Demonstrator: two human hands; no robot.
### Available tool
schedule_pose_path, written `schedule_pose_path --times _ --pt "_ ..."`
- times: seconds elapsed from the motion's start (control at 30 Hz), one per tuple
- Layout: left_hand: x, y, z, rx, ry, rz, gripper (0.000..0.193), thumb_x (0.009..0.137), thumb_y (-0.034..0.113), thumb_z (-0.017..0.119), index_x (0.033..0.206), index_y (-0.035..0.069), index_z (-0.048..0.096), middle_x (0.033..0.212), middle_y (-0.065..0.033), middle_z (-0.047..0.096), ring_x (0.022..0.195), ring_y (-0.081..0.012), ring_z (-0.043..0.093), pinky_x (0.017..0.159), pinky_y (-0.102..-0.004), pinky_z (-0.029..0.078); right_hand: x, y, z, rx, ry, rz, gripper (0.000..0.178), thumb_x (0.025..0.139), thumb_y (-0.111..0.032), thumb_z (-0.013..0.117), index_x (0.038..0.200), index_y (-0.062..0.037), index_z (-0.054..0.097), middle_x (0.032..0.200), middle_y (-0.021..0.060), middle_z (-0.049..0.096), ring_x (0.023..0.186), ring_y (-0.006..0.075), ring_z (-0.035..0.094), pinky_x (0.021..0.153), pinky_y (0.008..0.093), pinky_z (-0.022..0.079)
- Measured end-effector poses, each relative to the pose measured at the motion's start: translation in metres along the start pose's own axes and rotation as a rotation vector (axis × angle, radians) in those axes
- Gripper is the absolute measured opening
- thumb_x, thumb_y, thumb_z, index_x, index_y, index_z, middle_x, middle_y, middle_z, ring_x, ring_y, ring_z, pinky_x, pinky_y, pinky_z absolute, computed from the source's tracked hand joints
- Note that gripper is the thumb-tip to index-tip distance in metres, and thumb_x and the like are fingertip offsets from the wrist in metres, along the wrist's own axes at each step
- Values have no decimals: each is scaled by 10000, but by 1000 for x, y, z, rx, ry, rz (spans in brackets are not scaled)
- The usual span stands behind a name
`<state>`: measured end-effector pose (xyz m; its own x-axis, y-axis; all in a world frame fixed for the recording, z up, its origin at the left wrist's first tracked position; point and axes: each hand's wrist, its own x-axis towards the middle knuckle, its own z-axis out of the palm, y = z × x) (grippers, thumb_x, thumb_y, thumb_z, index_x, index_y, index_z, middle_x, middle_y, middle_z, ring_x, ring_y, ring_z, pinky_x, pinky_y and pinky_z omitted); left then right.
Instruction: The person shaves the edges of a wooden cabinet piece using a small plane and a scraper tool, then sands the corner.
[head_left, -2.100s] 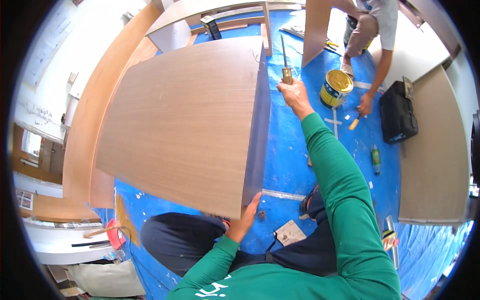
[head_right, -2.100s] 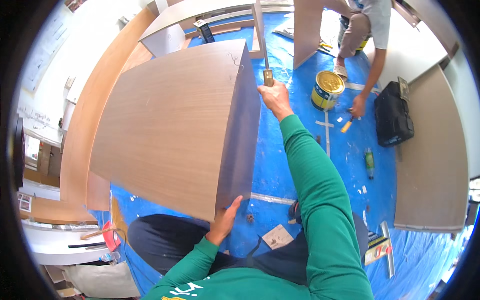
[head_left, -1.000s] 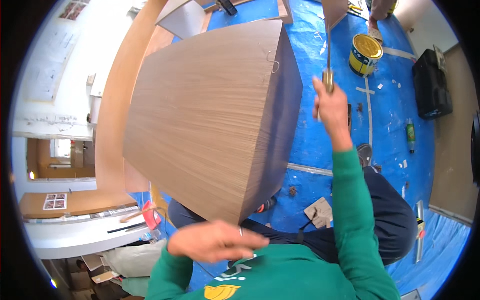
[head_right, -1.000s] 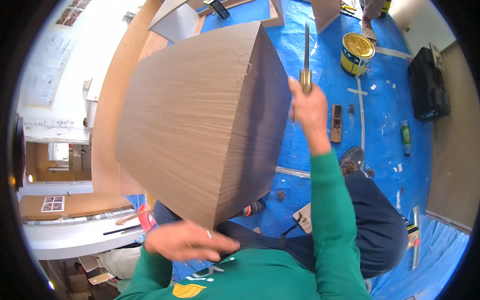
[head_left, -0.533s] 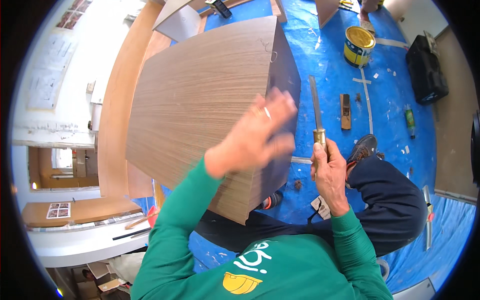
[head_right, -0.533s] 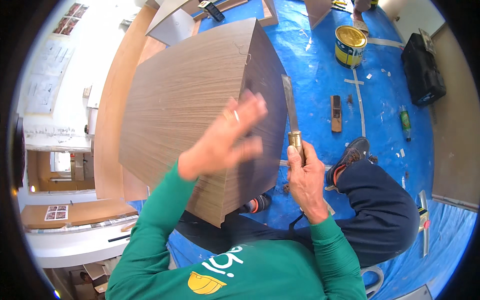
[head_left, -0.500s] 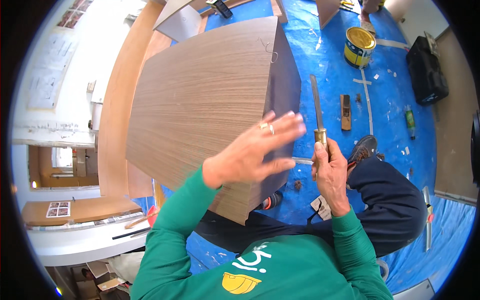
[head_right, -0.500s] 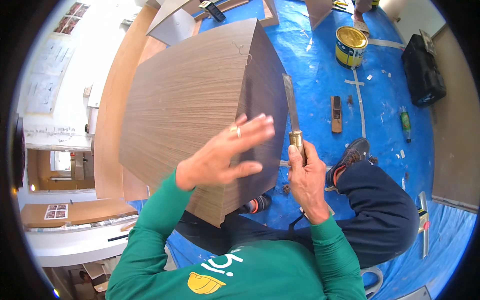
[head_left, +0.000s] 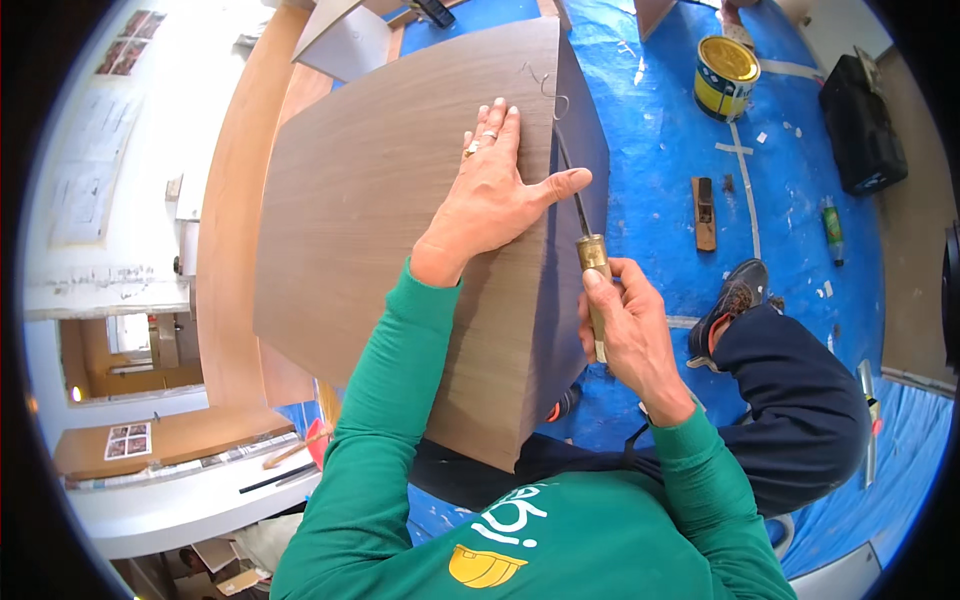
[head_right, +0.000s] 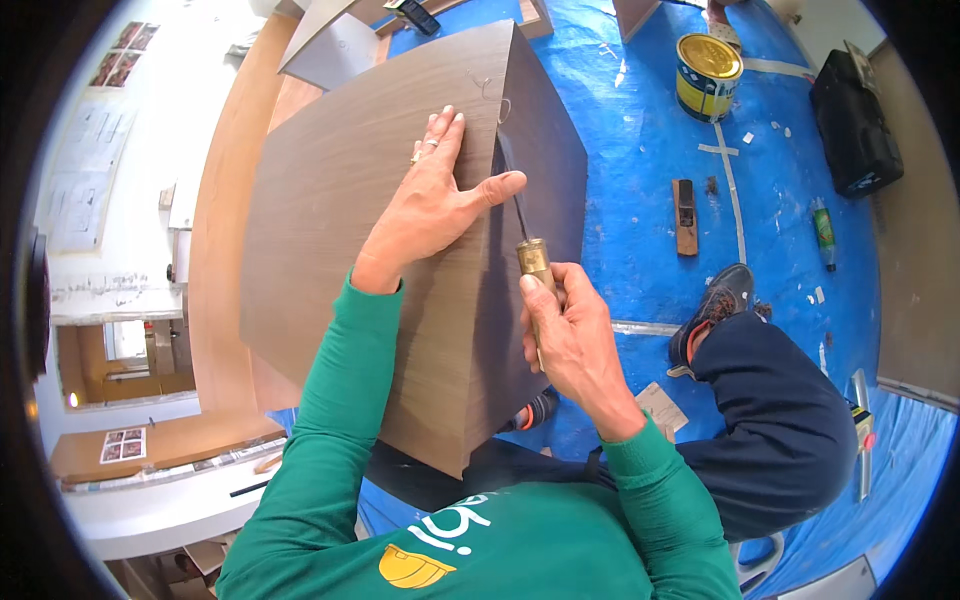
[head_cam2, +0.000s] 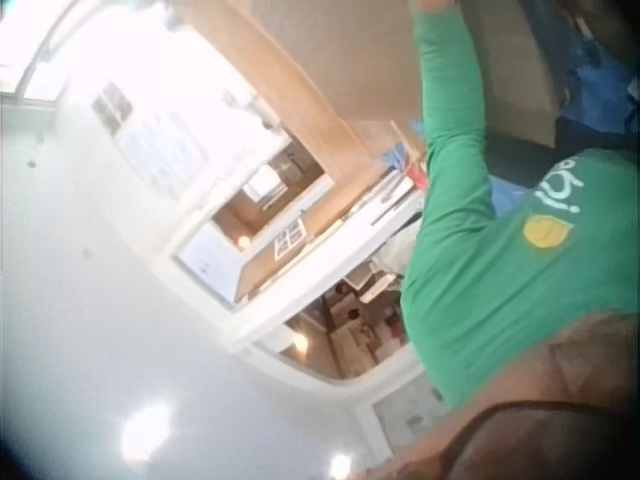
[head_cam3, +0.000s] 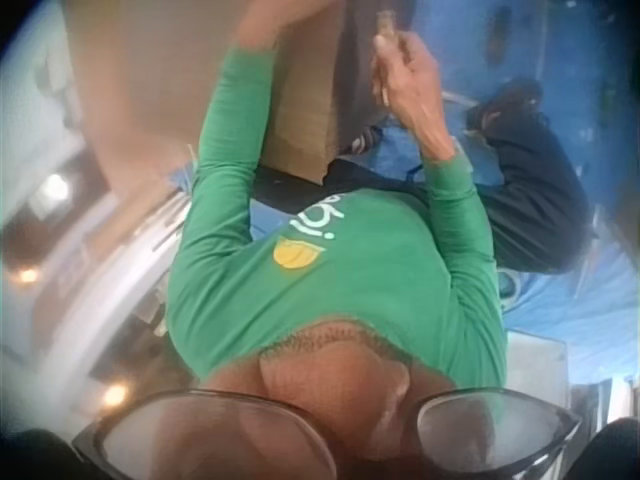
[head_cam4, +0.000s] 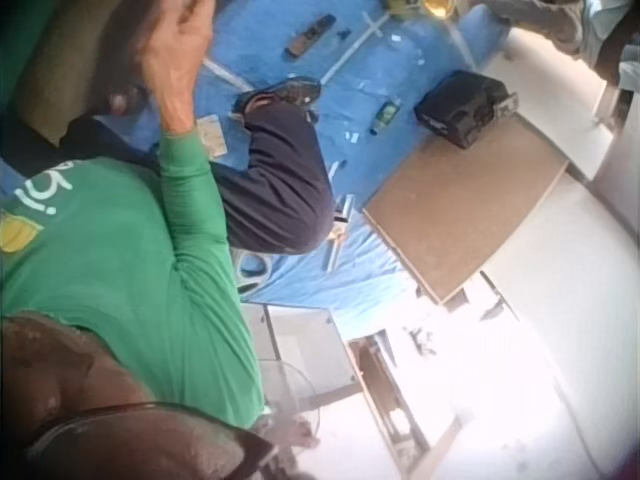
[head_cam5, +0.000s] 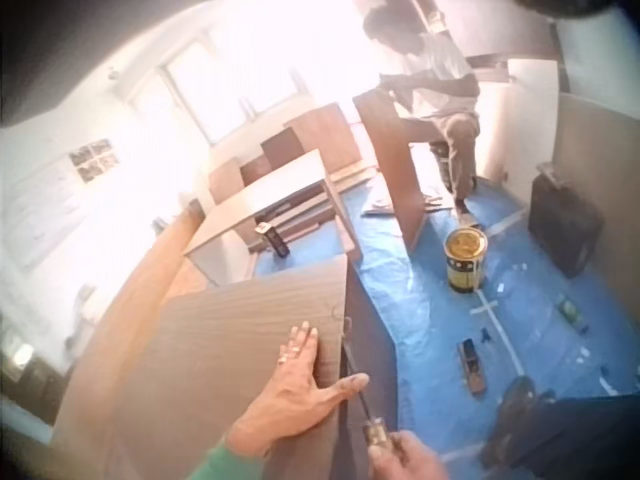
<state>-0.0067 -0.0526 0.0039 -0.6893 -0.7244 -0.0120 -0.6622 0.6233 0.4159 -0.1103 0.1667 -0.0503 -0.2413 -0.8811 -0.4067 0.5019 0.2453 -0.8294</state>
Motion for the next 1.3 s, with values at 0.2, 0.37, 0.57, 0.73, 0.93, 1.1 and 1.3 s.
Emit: schedule_pose_path --times 0.2,0.37,0.57,0.73,0.93,1.1,1.3 --pt "20 -12 5 -14 12 52 1240 972 723 788 1717 -157 330 1853 -318 246 1770 -390 111 1423 -494 146 6 0 5 -8 49 -25 367 1180 -346 671 1309 -6 621 829 4 636 595 76 596 513 274 482" --pt "35 -14 -3 -16 -21 57 1192 975 684 805 1722 -128 356 1862 -283 261 1770 -388 125 1422 -491 163 11 -6 2 -23 46 -43 354 1171 -308 694 1341 -2 642 860 10 669 623 63 593 528 269 461" --pt "43 -21 -9 37 -38 107 1150 980 678 801 1726 -91 385 1864 -269 268 1770 -390 129 1422 -522 146 14 -7 -8 -69 49 -28 434 1162 -291 711 1463 14 647 863 22 691 652 82 612 580 289 500" --pt "44 -18 -8 114 -46 129 1156 994 681 781 1744 -84 347 1869 -264 256 1773 -384 121 1423 -551 105 18 -4 -4 -106 42 -16 494 1180 -317 678 1545 6 606 915 23 680 672 81 612 595 279 498" --pt "46 -16 -4 104 -56 130 1141 1006 662 774 1755 -76 329 1875 -256 246 1773 -384 120 1425 -540 91 14 -6 0 -48 58 -24 480 1190 -271 654 1561 27 593 888 14 654 667 71 587 582 270 479" --pt "50 -11 -6 131 -60 116 1067 1048 606 749 1763 -64 326 1876 -250 249 1773 -383 125 1422 -542 93 17 1 3 -104 122 -106 413 1172 -165 677 1511 67 624 848 15 660 680 65 573 595 285 473" --pt "48 -14 -4 109 -50 90 1031 1073 601 720 1766 -54 326 1877 -244 252 1774 -380 121 1422 -545 82 17 0 3 -136 130 -113 382 1158 -129 686 1482 71 650 882 55 694 750 103 622 659 308 523"
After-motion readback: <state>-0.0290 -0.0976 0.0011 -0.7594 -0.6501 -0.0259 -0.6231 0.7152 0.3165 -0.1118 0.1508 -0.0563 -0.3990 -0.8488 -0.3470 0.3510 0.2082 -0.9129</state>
